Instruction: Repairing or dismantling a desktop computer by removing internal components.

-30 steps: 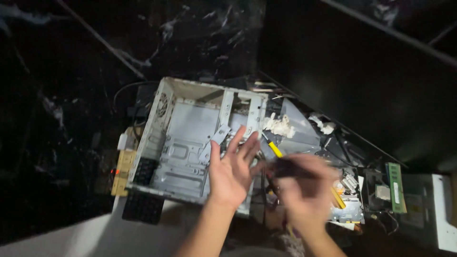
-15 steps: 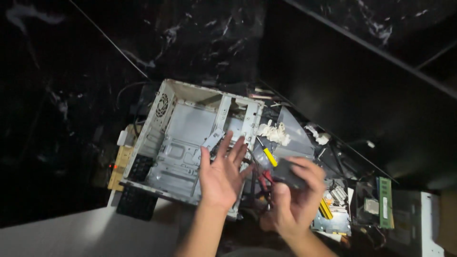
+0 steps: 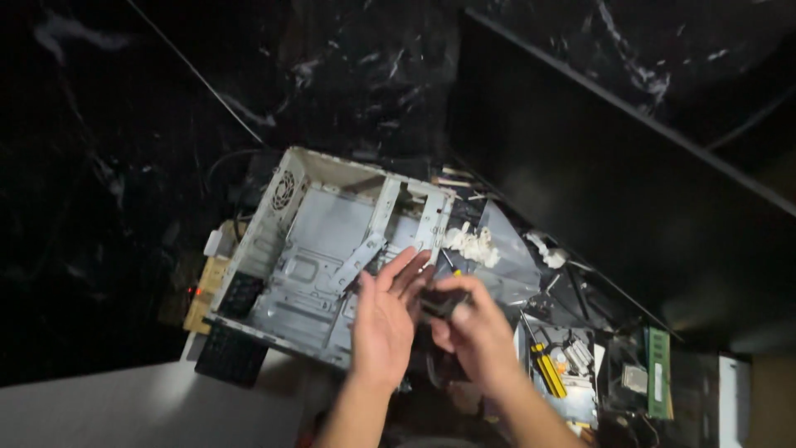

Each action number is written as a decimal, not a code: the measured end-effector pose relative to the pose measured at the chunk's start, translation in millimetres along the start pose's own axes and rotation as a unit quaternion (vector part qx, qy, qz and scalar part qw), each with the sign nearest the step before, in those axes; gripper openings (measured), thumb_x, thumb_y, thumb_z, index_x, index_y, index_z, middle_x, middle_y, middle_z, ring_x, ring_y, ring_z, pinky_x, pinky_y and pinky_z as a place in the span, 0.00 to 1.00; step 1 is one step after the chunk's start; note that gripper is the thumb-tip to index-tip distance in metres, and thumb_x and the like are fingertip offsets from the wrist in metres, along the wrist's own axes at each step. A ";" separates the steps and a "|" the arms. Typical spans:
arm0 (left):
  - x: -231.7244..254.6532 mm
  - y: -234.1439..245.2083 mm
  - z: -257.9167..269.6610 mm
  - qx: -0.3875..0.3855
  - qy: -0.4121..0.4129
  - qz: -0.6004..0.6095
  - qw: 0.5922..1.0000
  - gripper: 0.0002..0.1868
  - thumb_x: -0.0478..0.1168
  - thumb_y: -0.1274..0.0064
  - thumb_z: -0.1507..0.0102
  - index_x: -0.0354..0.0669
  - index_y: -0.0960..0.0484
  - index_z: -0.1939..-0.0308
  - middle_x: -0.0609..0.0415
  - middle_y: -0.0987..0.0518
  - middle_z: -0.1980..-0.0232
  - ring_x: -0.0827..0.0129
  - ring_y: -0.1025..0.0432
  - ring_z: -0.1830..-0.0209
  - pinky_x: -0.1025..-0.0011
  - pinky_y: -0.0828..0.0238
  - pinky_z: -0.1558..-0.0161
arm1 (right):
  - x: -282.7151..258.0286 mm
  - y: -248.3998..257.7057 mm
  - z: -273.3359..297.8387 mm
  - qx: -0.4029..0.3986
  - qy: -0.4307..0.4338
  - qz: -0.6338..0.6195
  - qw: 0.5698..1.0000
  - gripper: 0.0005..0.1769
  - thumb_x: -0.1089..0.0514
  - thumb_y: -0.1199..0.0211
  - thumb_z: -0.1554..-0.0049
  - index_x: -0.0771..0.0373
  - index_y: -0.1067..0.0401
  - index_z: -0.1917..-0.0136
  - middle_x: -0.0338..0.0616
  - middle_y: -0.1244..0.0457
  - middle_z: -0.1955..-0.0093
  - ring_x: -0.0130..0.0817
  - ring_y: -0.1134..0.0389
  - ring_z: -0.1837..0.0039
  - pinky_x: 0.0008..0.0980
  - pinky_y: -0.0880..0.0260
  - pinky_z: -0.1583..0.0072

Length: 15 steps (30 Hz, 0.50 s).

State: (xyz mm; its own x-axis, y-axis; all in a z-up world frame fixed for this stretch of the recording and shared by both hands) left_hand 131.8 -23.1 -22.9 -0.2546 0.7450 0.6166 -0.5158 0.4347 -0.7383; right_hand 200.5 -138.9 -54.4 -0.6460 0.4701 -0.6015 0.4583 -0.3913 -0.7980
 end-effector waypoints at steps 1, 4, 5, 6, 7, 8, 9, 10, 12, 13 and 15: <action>1.1 -6.6 11.3 0.004 0.001 0.000 1.000 0.43 0.69 0.67 0.33 0.39 0.34 0.26 0.40 0.32 0.27 0.52 0.37 0.27 0.56 0.43 0.27 | -6.9 -4.4 4.2 0.002 -0.003 -0.002 1.000 0.22 0.56 0.39 0.36 0.67 0.34 0.32 0.48 0.36 0.53 0.35 0.36 0.54 0.34 0.39 0.54; 25.7 -55.0 33.3 -0.114 -0.129 -0.230 0.958 0.39 0.64 0.57 0.32 0.40 0.33 0.27 0.44 0.33 0.23 0.53 0.36 0.25 0.58 0.43 0.26 | -20.1 -26.7 6.6 -0.089 -0.080 -0.196 0.973 0.21 0.52 0.45 0.31 0.66 0.37 0.31 0.48 0.34 0.49 0.36 0.35 0.53 0.34 0.37 0.52; 39.0 -75.5 45.8 -0.122 -0.223 -0.384 0.887 0.32 0.54 0.49 0.33 0.39 0.29 0.30 0.43 0.31 0.25 0.53 0.35 0.25 0.59 0.40 0.27 | -15.6 -19.5 8.8 -0.019 -0.105 -0.166 0.980 0.24 0.49 0.47 0.35 0.61 0.36 0.30 0.48 0.34 0.53 0.39 0.32 0.50 0.37 0.33 0.47; 50.0 -98.1 57.5 -0.128 -0.309 -0.525 0.782 0.27 0.44 0.41 0.35 0.39 0.25 0.33 0.41 0.30 0.27 0.53 0.34 0.25 0.60 0.37 0.28 | -12.4 -12.6 9.5 0.050 -0.127 -0.133 0.982 0.27 0.46 0.49 0.39 0.55 0.35 0.29 0.49 0.33 0.56 0.42 0.30 0.48 0.41 0.29 0.41; 50.5 -99.4 58.0 -0.126 -0.311 -0.527 0.781 0.27 0.44 0.41 0.35 0.39 0.25 0.33 0.41 0.30 0.27 0.53 0.34 0.25 0.60 0.37 0.28 | -7.9 -8.3 11.3 0.047 -0.128 -0.134 0.982 0.27 0.46 0.49 0.39 0.55 0.35 0.29 0.49 0.33 0.56 0.42 0.30 0.48 0.41 0.29 0.41; 50.0 -102.8 59.0 -0.123 -0.328 -0.555 0.755 0.25 0.39 0.39 0.36 0.41 0.23 0.36 0.45 0.25 0.30 0.55 0.31 0.27 0.60 0.36 0.28 | -4.0 -7.3 14.0 0.014 -0.135 -0.175 0.975 0.24 0.46 0.49 0.37 0.56 0.34 0.31 0.47 0.32 0.52 0.40 0.30 0.47 0.38 0.31 0.45; 48.9 -106.3 59.6 -0.119 -0.345 -0.582 0.727 0.23 0.35 0.36 0.37 0.43 0.21 0.38 0.49 0.21 0.33 0.57 0.28 0.29 0.60 0.34 0.28 | -0.9 -5.7 16.8 -0.018 -0.141 -0.215 0.966 0.22 0.45 0.50 0.34 0.58 0.33 0.33 0.45 0.31 0.48 0.38 0.30 0.47 0.34 0.34 0.49; 48.6 -108.3 60.0 -0.121 -0.345 -0.582 0.727 0.23 0.35 0.36 0.37 0.43 0.21 0.38 0.49 0.21 0.33 0.57 0.28 0.29 0.60 0.34 0.28 | 0.9 0.8 18.6 -0.018 -0.140 -0.215 0.966 0.22 0.45 0.50 0.34 0.58 0.33 0.33 0.45 0.31 0.48 0.38 0.30 0.47 0.34 0.34 0.49; 48.9 -114.7 64.2 -0.112 -0.385 -0.636 0.659 0.22 0.35 0.36 0.39 0.41 0.20 0.41 0.52 0.19 0.38 0.56 0.27 0.32 0.50 0.44 0.26 | 11.0 10.6 23.7 -0.040 -0.185 -0.196 0.962 0.28 0.39 0.51 0.33 0.65 0.32 0.38 0.50 0.31 0.48 0.39 0.30 0.47 0.37 0.31 0.42; 49.8 -117.6 64.5 -0.113 -0.383 -0.637 0.659 0.22 0.35 0.36 0.39 0.41 0.20 0.41 0.52 0.19 0.38 0.56 0.27 0.32 0.50 0.44 0.26 | 2.8 -1.3 21.4 -0.039 -0.184 -0.198 0.962 0.28 0.39 0.51 0.33 0.65 0.32 0.38 0.50 0.31 0.48 0.39 0.30 0.47 0.37 0.31 0.42; 52.5 -125.4 68.9 -0.097 -0.417 -0.657 0.621 0.22 0.36 0.34 0.41 0.43 0.18 0.44 0.57 0.18 0.41 0.60 0.26 0.36 0.45 0.49 0.25 | -5.5 -7.2 22.1 0.107 -0.234 -0.139 0.956 0.25 0.40 0.52 0.42 0.60 0.32 0.43 0.46 0.31 0.52 0.38 0.29 0.52 0.40 0.28 0.49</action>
State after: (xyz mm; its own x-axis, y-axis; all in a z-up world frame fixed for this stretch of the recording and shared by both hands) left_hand 126.7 -73.3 120.9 -0.0944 -0.8029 0.5886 -0.6384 0.5025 0.5830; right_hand 187.3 -156.2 -44.6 -0.9500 0.1930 -0.2454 0.1269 -0.4796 -0.8683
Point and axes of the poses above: each hand's wrist, its own z-axis away from the middle knuckle, its own y-axis out of the back of the hand, x = y × z, the point moved 6 cm from there along -z, towards the middle knuckle
